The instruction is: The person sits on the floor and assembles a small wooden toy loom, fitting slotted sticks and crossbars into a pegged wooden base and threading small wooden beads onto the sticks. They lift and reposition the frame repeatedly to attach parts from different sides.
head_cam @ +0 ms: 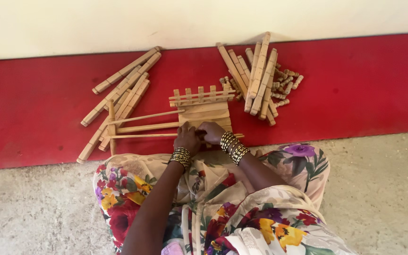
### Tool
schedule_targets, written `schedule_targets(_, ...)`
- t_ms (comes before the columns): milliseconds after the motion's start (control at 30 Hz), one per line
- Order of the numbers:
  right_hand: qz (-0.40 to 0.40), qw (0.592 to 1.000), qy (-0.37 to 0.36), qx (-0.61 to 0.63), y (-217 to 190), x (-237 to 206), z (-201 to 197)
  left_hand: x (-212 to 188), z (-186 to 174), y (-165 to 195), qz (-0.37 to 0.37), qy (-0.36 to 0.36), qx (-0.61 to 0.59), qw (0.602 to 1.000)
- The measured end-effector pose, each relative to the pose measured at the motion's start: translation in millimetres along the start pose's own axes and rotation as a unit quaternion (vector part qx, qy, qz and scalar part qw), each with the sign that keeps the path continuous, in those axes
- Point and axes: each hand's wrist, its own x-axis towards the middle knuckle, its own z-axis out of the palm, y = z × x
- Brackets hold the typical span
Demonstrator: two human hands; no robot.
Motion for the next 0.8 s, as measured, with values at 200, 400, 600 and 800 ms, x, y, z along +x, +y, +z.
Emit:
schedule_targets(200,0.143,0.971,-0.123,-0.145,10,0,-22,-2,-1,0,0.002,0.006,0.002,1.0)
schedule_targets(400,0.261,0.942,0.041,-0.205,27,-10,-52,-4,0,-1,0.011,0.016,0.009,1.0)
schedule_targets(600,0.122,0.986,0.081,-0.074,11,-7,-29,-2,5,-4,0.021,0.029,0.01,0.999)
schedule_targets(800,-0.027,0.985,0.02,-0.168,1,2,1,0,9,-6,0.012,0.029,-0.008,0.999)
